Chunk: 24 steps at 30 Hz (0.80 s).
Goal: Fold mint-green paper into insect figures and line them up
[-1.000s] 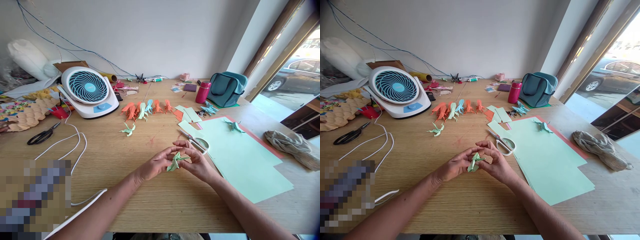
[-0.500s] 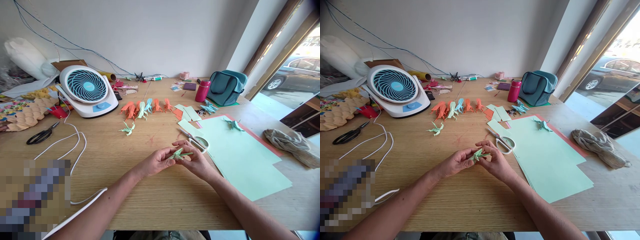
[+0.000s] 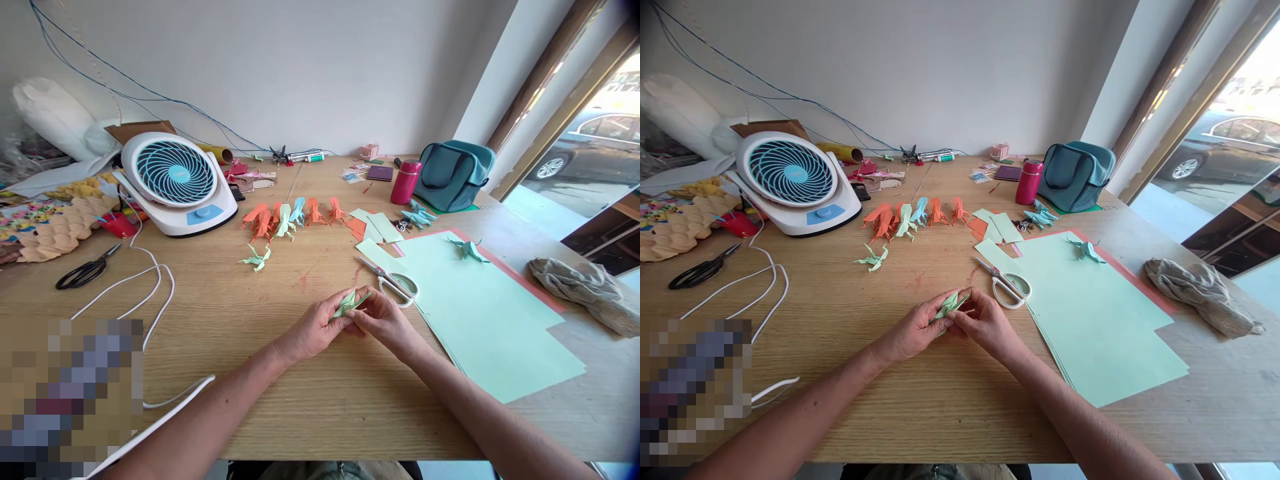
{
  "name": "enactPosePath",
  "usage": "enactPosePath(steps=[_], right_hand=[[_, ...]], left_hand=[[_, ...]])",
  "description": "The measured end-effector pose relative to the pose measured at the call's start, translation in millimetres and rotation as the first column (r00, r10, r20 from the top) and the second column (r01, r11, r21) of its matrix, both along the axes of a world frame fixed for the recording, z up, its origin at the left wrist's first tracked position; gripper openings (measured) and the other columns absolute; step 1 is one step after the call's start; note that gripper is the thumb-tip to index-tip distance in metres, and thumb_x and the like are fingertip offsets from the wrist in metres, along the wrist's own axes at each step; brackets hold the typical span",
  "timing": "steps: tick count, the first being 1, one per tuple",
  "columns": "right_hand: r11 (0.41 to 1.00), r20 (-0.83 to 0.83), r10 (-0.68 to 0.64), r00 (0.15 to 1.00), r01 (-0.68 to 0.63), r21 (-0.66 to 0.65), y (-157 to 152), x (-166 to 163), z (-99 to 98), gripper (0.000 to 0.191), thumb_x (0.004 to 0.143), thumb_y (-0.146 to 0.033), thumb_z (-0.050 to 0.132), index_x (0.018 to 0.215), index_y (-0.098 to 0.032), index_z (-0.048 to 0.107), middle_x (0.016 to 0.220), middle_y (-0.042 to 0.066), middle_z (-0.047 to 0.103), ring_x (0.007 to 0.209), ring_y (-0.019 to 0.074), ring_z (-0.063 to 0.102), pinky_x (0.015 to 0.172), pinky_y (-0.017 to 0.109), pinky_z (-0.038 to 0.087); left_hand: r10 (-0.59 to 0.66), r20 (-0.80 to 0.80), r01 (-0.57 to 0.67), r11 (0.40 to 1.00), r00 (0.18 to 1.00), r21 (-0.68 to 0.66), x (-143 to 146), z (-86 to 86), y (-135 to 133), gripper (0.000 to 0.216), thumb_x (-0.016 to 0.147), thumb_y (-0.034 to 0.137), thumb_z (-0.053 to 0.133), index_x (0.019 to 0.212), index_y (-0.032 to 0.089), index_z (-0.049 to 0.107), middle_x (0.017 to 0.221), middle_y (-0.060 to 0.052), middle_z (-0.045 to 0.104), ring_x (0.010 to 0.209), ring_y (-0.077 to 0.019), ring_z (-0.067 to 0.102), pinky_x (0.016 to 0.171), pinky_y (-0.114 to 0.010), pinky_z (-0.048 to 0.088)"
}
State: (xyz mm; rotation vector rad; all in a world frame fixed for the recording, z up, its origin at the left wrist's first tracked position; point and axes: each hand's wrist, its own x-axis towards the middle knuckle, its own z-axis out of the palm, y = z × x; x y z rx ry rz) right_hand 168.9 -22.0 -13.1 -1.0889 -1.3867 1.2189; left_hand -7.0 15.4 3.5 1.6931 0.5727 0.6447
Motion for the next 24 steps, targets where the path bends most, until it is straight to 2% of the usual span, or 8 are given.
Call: enactPosePath(steps=[2,5,8,12,16,20,24], right_hand=[[0.998,0.053,-0.014,0.998,0.011,0.056,-2.6,1.9,6.3,0.028,0.085,-0.046,0.069,0.095,-0.022,0.058,0.091,0.004,0.064,0.079,0.0181,0.063,0.067,0.032,0.053],[0.971,0.181,-0.117,0.976,0.074,0.229,-8.0,2.5,14.8,0.024,0.086,-0.040,0.069,0.102,-0.024,0.060,0.105,0.006,0.063,0.099,0.0222,0.061,0.085,0.038,0.053],[0.942,0.207,-0.183,0.961,0.111,0.317,-12.4,0.4,20.8,0.018,0.089,-0.038,0.067,0.098,-0.024,0.061,0.101,0.006,0.063,0.094,0.0212,0.062,0.082,0.036,0.053],[0.969,0.159,-0.114,0.981,0.075,0.234,-13.5,-1.7,24.0,0.023,0.094,-0.041,0.060,0.083,-0.021,0.060,0.080,0.003,0.063,0.074,0.0172,0.061,0.073,0.032,0.050],[0.986,0.088,-0.056,0.995,0.041,0.160,-10.8,-0.2,20.8,0.023,0.094,-0.039,0.058,0.081,-0.020,0.058,0.075,0.001,0.063,0.073,0.0166,0.061,0.069,0.030,0.047],[0.994,0.069,-0.041,0.997,0.034,0.105,-7.9,0.8,15.6,0.017,0.093,-0.036,0.059,0.086,-0.021,0.056,0.076,0.001,0.063,0.075,0.0170,0.062,0.070,0.030,0.047],[1.000,0.098,-0.008,0.995,0.005,0.031,-6.2,0.3,14.2,0.020,0.091,-0.040,0.062,0.087,-0.021,0.056,0.078,0.002,0.065,0.074,0.0178,0.062,0.067,0.031,0.045]], left_hand=[[0.048,-0.013,-0.047,0.998,0.999,0.049,0.1,-2.0,0.2,0.045,0.097,0.035,0.053,0.138,0.019,0.050,0.115,-0.010,0.068,0.093,-0.0177,0.067,0.089,-0.028,0.051],[0.127,-0.069,-0.116,0.982,0.989,0.147,-0.7,-4.3,0.8,0.037,0.099,0.032,0.047,0.132,0.016,0.053,0.088,-0.005,0.068,0.074,-0.0143,0.061,0.075,-0.025,0.049],[0.147,-0.108,-0.123,0.971,0.983,0.206,-1.8,-3.1,0.4,0.033,0.099,0.034,0.048,0.125,0.016,0.054,0.081,-0.002,0.064,0.071,-0.0135,0.056,0.069,-0.023,0.045],[0.122,-0.097,-0.099,0.971,0.988,0.217,-2.2,1.6,-0.6,0.027,0.097,0.041,0.052,0.106,0.016,0.058,0.079,-0.001,0.062,0.073,-0.0132,0.057,0.070,-0.022,0.043],[0.108,-0.106,-0.083,0.972,0.988,0.218,-3.4,2.2,0.5,0.031,0.100,0.041,0.043,0.096,0.015,0.060,0.079,-0.001,0.063,0.068,-0.0116,0.054,0.068,-0.022,0.042],[0.094,-0.043,-0.087,0.984,0.995,0.155,-4.9,0.0,1.2,0.039,0.102,0.041,0.036,0.108,0.012,0.062,0.079,-0.003,0.064,0.066,-0.0123,0.054,0.073,-0.026,0.045],[0.116,-0.008,-0.116,0.991,0.993,0.067,-4.4,-3.2,-0.2,0.041,0.102,0.042,0.037,0.126,0.013,0.054,0.073,0.000,0.060,0.068,-0.0136,0.056,0.071,-0.026,0.046]])
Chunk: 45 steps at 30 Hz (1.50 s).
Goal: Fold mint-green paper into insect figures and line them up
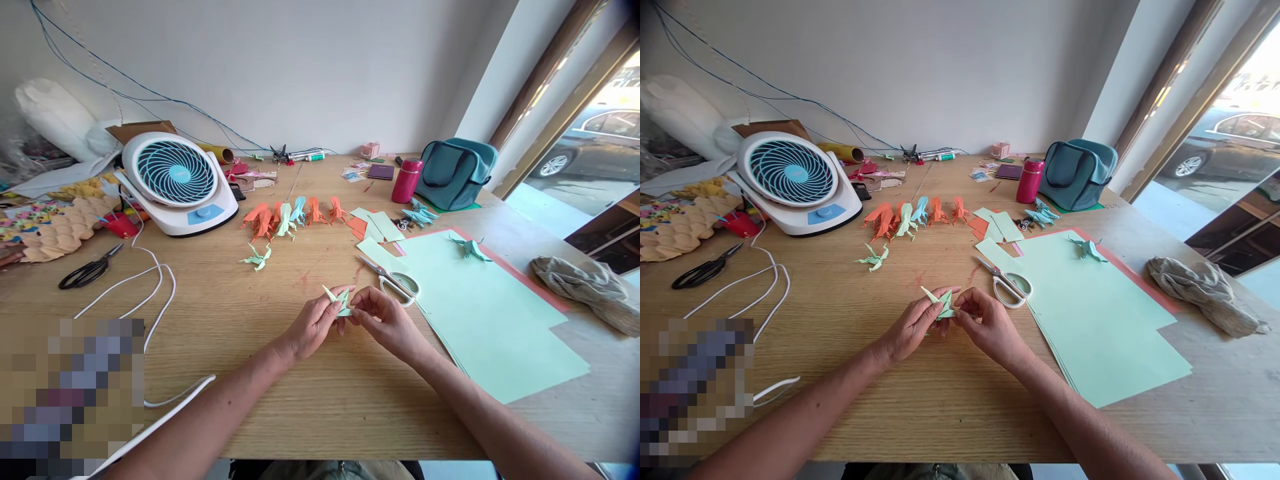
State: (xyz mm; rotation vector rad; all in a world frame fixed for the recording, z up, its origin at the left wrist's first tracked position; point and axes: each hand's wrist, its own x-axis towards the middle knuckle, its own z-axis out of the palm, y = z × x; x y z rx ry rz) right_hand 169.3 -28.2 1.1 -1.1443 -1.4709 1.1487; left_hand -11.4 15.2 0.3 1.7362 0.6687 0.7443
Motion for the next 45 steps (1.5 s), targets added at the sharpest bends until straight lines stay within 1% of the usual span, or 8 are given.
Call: enactPosePath(steps=[7,12,16,23,27,32,41,45], right_hand=[[0.992,0.138,-0.085,0.987,0.070,0.105,-1.7,0.5,1.6,0.019,0.089,-0.037,0.065,0.081,-0.020,0.062,0.077,0.001,0.059,0.068,0.0149,0.053,0.061,0.028,0.042],[0.974,0.185,-0.145,0.972,0.107,0.200,-2.7,0.2,1.8,0.017,0.090,-0.030,0.065,0.077,-0.020,0.061,0.076,0.001,0.060,0.070,0.0152,0.056,0.066,0.028,0.045],[0.946,0.233,-0.204,0.951,0.130,0.298,-2.6,1.8,-0.9,0.010,0.090,-0.022,0.062,0.079,-0.021,0.060,0.076,0.000,0.060,0.071,0.0150,0.054,0.066,0.027,0.045],[0.960,0.285,-0.205,0.937,0.135,0.245,-3.8,0.4,0.2,0.006,0.086,-0.017,0.062,0.082,-0.021,0.060,0.072,-0.001,0.060,0.065,0.0139,0.052,0.058,0.025,0.042],[0.957,0.264,-0.200,0.944,0.131,0.258,-4.5,-0.4,2.5,0.008,0.083,-0.015,0.063,0.080,-0.021,0.060,0.073,-0.001,0.062,0.066,0.0141,0.055,0.061,0.026,0.046],[0.969,0.199,-0.152,0.968,0.106,0.224,-5.1,3.5,8.7,0.004,0.087,-0.019,0.063,0.087,-0.022,0.065,0.082,0.001,0.069,0.076,0.0156,0.064,0.071,0.027,0.051],[0.893,0.267,-0.262,0.927,0.128,0.432,-5.8,0.3,3.4,0.018,0.083,-0.008,0.054,0.092,-0.023,0.061,0.083,0.001,0.066,0.073,0.0153,0.062,0.069,0.028,0.053],[0.926,0.252,-0.213,0.944,0.114,0.359,-5.8,2.7,6.2,0.013,0.086,-0.013,0.058,0.092,-0.023,0.063,0.086,0.002,0.069,0.078,0.0173,0.064,0.072,0.031,0.055]], left_hand=[[-0.046,0.062,0.052,0.994,0.997,-0.097,4.6,-5.0,-2.1,0.034,0.100,0.048,0.042,0.115,0.018,0.045,0.084,-0.001,0.057,0.067,-0.0116,0.059,0.065,-0.025,0.046],[-0.018,0.005,0.018,0.998,1.000,-0.054,4.8,-6.3,0.2,0.028,0.098,0.047,0.046,0.098,0.019,0.047,0.088,-0.001,0.057,0.081,-0.0141,0.061,0.077,-0.027,0.048],[0.055,-0.008,-0.055,0.998,0.998,0.010,4.2,-8.7,8.2,0.032,0.092,0.048,0.057,0.084,0.018,0.053,0.081,0.000,0.055,0.076,-0.0127,0.053,0.072,-0.024,0.044],[-0.013,0.006,0.014,0.985,1.000,-0.170,3.0,-7.9,12.0,0.033,0.077,0.044,0.075,0.078,0.014,0.059,0.068,0.005,0.049,0.062,-0.0085,0.043,0.058,-0.020,0.036],[0.077,-0.070,-0.084,0.989,0.995,-0.118,2.6,-5.2,8.2,0.036,0.073,0.045,0.077,0.070,0.014,0.058,0.064,0.004,0.048,0.060,-0.0085,0.043,0.055,-0.020,0.034],[0.093,0.019,-0.091,0.991,0.995,-0.097,1.4,1.8,9.8,0.037,0.073,0.045,0.078,0.066,0.013,0.059,0.062,0.004,0.050,0.060,-0.0087,0.043,0.057,-0.020,0.036],[0.159,-0.030,-0.161,0.985,0.987,-0.061,6.9,1.5,-0.4,0.038,0.079,0.046,0.073,0.068,0.014,0.056,0.062,0.005,0.043,0.057,-0.0073,0.038,0.053,-0.020,0.031],[0.167,-0.006,-0.167,0.983,0.986,-0.072,5.5,1.6,1.3,0.040,0.080,0.048,0.071,0.067,0.014,0.056,0.061,0.005,0.043,0.057,-0.0075,0.037,0.054,-0.020,0.030]])
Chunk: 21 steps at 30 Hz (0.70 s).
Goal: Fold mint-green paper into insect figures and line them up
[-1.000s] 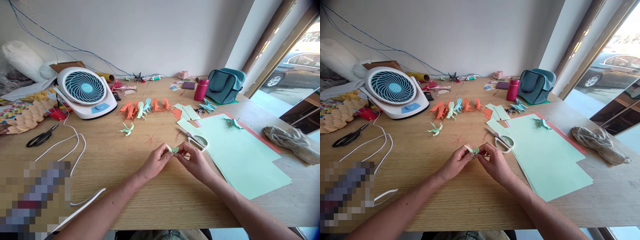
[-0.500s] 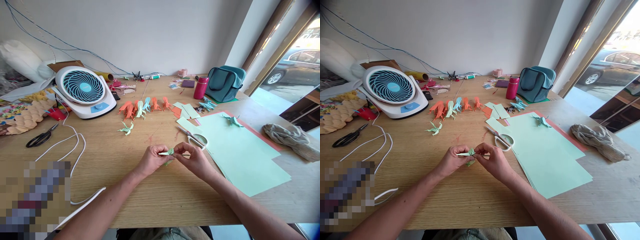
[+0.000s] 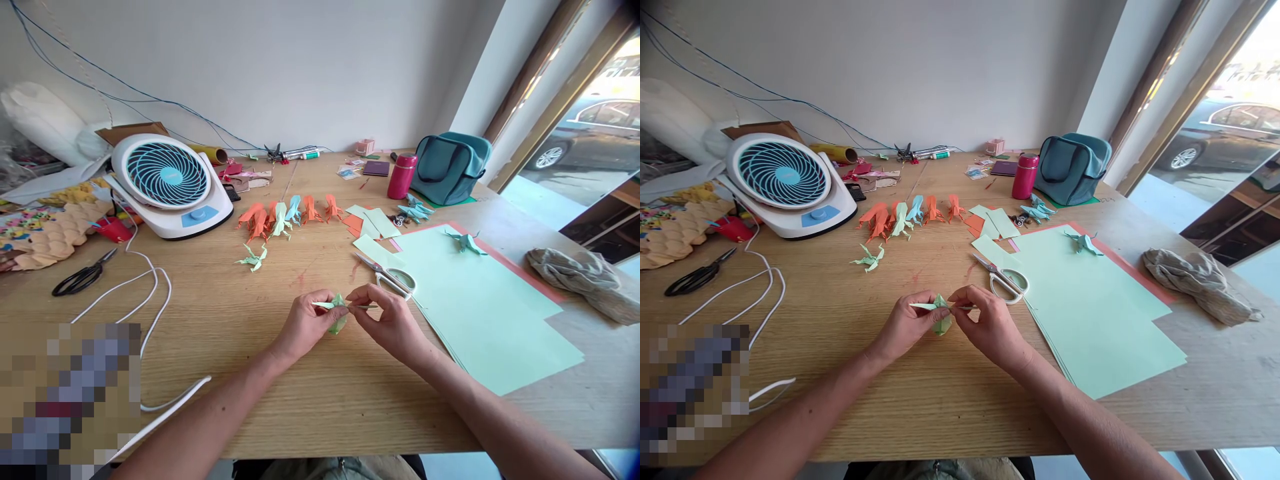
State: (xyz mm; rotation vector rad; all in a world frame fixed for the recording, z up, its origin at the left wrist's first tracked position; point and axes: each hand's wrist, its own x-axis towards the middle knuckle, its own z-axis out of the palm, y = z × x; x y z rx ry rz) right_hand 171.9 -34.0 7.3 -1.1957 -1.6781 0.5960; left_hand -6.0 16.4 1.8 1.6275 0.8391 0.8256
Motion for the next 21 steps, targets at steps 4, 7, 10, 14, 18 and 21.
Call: enactPosePath(steps=[4,7,10,14,18,21], right_hand=[[0.994,-0.060,0.029,0.998,-0.035,-0.102,0.1,3.9,4.7,0.016,0.088,-0.020,0.062,0.103,-0.023,0.065,0.100,0.004,0.071,0.085,0.0186,0.067,0.080,0.034,0.055],[0.993,-0.076,0.036,0.996,-0.044,-0.111,-0.2,4.0,5.9,0.013,0.090,-0.019,0.060,0.101,-0.023,0.066,0.095,0.003,0.071,0.084,0.0177,0.067,0.080,0.033,0.054],[0.991,-0.113,0.061,0.992,-0.074,-0.110,-0.6,2.7,5.5,0.009,0.091,-0.020,0.059,0.095,-0.022,0.066,0.091,0.002,0.071,0.084,0.0175,0.066,0.080,0.032,0.053],[0.988,-0.150,0.072,0.986,-0.091,-0.128,0.3,2.1,3.7,0.007,0.092,-0.022,0.059,0.093,-0.022,0.066,0.089,0.002,0.071,0.083,0.0178,0.066,0.079,0.032,0.052],[0.985,-0.178,0.078,0.981,-0.104,-0.141,2.1,2.3,2.1,0.009,0.093,-0.025,0.058,0.093,-0.021,0.066,0.087,0.003,0.070,0.079,0.0174,0.065,0.075,0.031,0.052],[0.980,-0.219,0.083,0.972,-0.120,-0.161,3.0,2.0,0.4,0.010,0.093,-0.028,0.057,0.092,-0.021,0.065,0.084,0.003,0.068,0.077,0.0175,0.063,0.072,0.031,0.051]], left_hand=[[0.037,0.095,-0.027,0.994,0.995,-0.104,-2.0,-0.8,5.2,0.043,0.077,0.053,0.074,0.066,0.015,0.055,0.060,0.005,0.043,0.058,-0.0084,0.037,0.055,-0.022,0.029],[0.039,0.138,-0.009,0.977,0.990,-0.212,-1.4,-1.7,6.6,0.045,0.071,0.054,0.077,0.065,0.015,0.055,0.059,0.005,0.041,0.057,-0.0084,0.035,0.054,-0.022,0.028],[0.017,0.167,0.028,0.964,0.986,-0.264,-0.2,-1.9,5.9,0.044,0.071,0.052,0.079,0.065,0.014,0.056,0.059,0.005,0.041,0.057,-0.0081,0.034,0.055,-0.022,0.026],[-0.021,0.206,0.086,0.945,0.978,-0.315,0.0,-0.6,4.5,0.044,0.070,0.051,0.079,0.064,0.015,0.055,0.060,0.006,0.040,0.057,-0.0080,0.032,0.055,-0.022,0.026],[-0.035,0.201,0.103,0.934,0.979,-0.341,-0.6,-0.5,4.4,0.044,0.070,0.052,0.079,0.066,0.015,0.055,0.060,0.006,0.041,0.056,-0.0079,0.033,0.054,-0.022,0.028],[-0.050,0.184,0.109,0.940,0.982,-0.325,-0.7,-1.1,4.8,0.041,0.073,0.051,0.077,0.068,0.015,0.057,0.061,0.004,0.046,0.056,-0.0082,0.036,0.054,-0.022,0.030]])
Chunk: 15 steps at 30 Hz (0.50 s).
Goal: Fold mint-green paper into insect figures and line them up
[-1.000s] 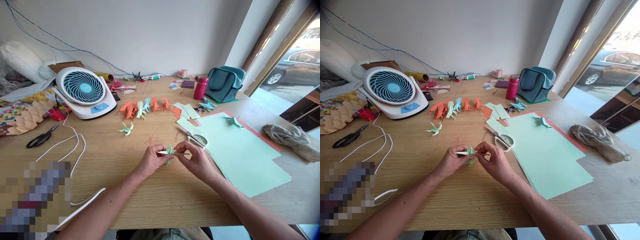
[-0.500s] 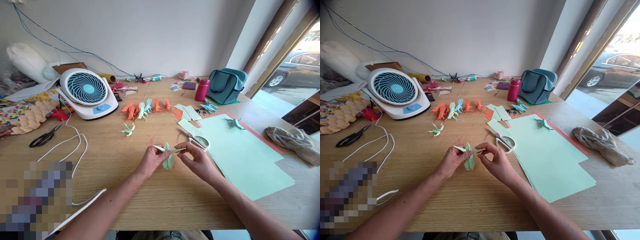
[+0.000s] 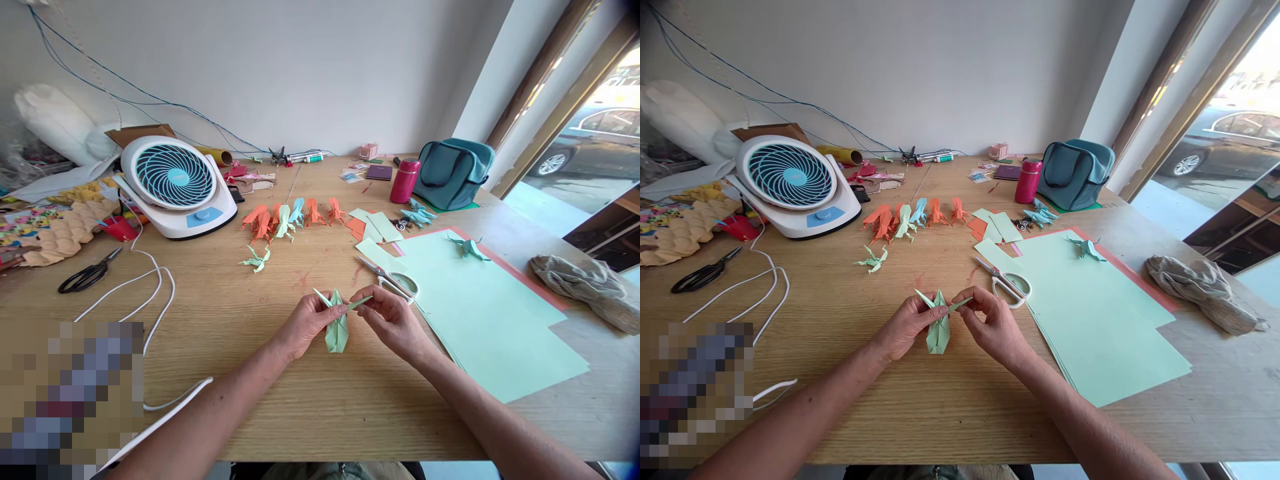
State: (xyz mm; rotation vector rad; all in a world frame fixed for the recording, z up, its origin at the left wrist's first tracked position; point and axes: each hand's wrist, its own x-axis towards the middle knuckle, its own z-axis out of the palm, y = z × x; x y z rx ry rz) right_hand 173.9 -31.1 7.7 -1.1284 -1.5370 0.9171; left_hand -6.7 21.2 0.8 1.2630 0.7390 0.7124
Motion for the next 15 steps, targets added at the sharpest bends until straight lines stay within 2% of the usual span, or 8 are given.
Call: enactPosePath(steps=[4,6,10,15], right_hand=[[1.000,-0.063,-0.005,0.998,0.005,-0.013,1.6,-1.7,-6.1,0.007,0.090,-0.026,0.056,0.088,-0.021,0.060,0.081,0.003,0.066,0.076,0.0175,0.063,0.070,0.031,0.050],[0.999,-0.058,-0.032,0.998,0.031,-0.015,3.0,-2.8,-10.6,0.003,0.087,-0.023,0.056,0.086,-0.021,0.058,0.080,0.002,0.065,0.073,0.0166,0.061,0.066,0.029,0.049],[0.996,-0.025,-0.082,0.996,0.081,-0.032,5.0,-4.2,-17.2,0.003,0.084,-0.019,0.055,0.083,-0.021,0.057,0.076,0.000,0.061,0.064,0.0141,0.055,0.058,0.026,0.044],[0.993,0.006,-0.119,0.993,0.119,-0.003,3.4,-4.9,-14.7,0.009,0.089,-0.027,0.056,0.084,-0.021,0.061,0.080,0.002,0.059,0.068,0.0154,0.054,0.060,0.027,0.044]], left_hand=[[0.006,-0.063,0.003,0.990,0.998,0.138,0.4,0.3,-1.1,0.036,0.079,0.049,0.072,0.082,0.014,0.066,0.076,-0.004,0.064,0.062,-0.0108,0.049,0.057,-0.022,0.037],[0.047,-0.127,-0.013,0.966,0.991,0.257,0.5,-0.1,-2.8,0.034,0.083,0.047,0.069,0.086,0.014,0.068,0.076,-0.003,0.065,0.063,-0.0111,0.050,0.057,-0.022,0.038],[0.183,-0.238,-0.051,0.880,0.954,0.473,0.5,-3.0,-7.8,0.023,0.088,0.038,0.063,0.088,0.016,0.070,0.068,0.001,0.060,0.058,-0.0092,0.045,0.054,-0.020,0.034],[0.329,-0.266,-0.075,0.744,0.906,0.664,0.8,-5.4,-11.9,0.012,0.089,0.029,0.064,0.087,0.020,0.071,0.074,0.000,0.063,0.069,-0.0128,0.052,0.063,-0.022,0.038]])
